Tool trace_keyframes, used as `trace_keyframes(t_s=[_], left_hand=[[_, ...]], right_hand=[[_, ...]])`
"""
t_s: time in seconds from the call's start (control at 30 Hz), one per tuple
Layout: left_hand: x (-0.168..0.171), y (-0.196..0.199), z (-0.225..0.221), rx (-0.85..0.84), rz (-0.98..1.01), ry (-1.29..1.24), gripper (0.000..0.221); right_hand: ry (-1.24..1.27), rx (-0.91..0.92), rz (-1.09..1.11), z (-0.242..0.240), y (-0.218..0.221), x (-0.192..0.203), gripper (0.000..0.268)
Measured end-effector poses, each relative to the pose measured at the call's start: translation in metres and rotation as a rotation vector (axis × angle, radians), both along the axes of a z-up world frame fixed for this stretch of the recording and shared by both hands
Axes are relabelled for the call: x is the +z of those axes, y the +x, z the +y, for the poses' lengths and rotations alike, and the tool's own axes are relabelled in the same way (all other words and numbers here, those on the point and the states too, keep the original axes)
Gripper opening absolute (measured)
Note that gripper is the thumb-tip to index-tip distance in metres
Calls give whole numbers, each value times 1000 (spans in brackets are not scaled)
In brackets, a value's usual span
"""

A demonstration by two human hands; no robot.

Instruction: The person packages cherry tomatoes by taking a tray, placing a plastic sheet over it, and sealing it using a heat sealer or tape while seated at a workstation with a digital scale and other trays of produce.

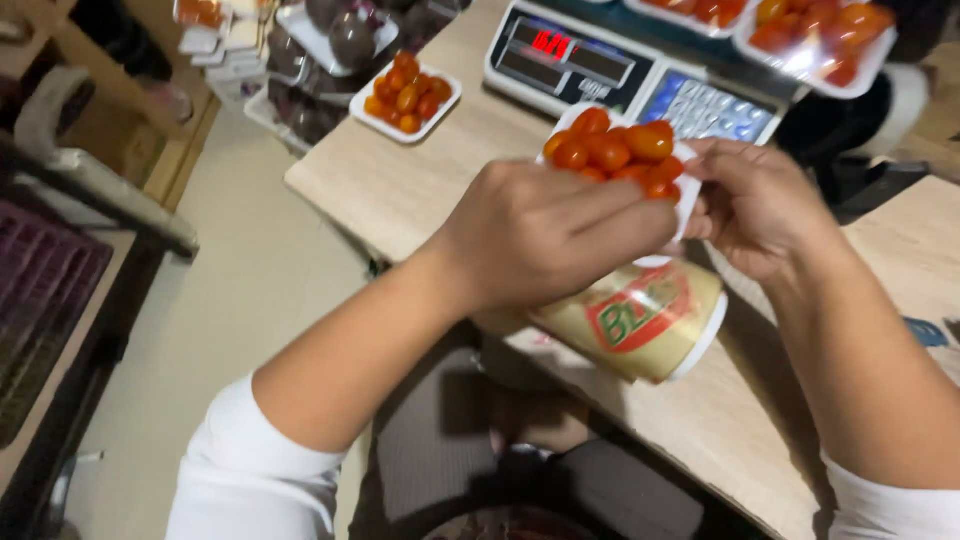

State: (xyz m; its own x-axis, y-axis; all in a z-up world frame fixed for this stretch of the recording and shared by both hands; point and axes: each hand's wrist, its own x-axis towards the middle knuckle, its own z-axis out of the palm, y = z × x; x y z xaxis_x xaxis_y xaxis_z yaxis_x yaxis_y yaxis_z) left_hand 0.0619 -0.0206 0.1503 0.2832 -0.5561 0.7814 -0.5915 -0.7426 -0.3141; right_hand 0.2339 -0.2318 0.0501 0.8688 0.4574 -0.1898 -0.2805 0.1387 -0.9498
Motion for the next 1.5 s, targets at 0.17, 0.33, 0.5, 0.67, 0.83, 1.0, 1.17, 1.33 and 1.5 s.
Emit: trace_keyframes(t_s=[0.17, 0.33, 0.5, 0.67, 0.83, 1.0, 1.17, 1.33, 1.5], left_hand=[[18, 2, -7, -14, -141, -33, 23], [29, 1, -21, 27, -207, -84, 23], [41, 3, -29, 32, -229, -58, 30], [55, -4, -33, -16, -213, -66, 36], [60, -4, -34, 43, -204, -80, 31], [59, 13, -33, 136, -192, -50, 6], [62, 27, -36, 172, -218, -44, 15], [65, 32, -37, 231, -231, -32, 16], [54, 59, -26, 213, 0, -74, 20]], right_hand=[[-126, -100, 28, 1, -1, 9, 16], [-167, 0, -127, 1, -2, -3, 16], [-166, 84, -361, 1, 7, 1, 16], [-189, 160, -585, -6, 12, -1, 17], [-223, 256, -800, -11, 4, 1, 18], [-251, 344, -1037, -16, 1, 10, 20], [-285, 416, -1262, -23, 2, 17, 21], [50, 142, -58, -8, -15, 24, 15], [10, 145, -98, -6, -8, 14, 27]])
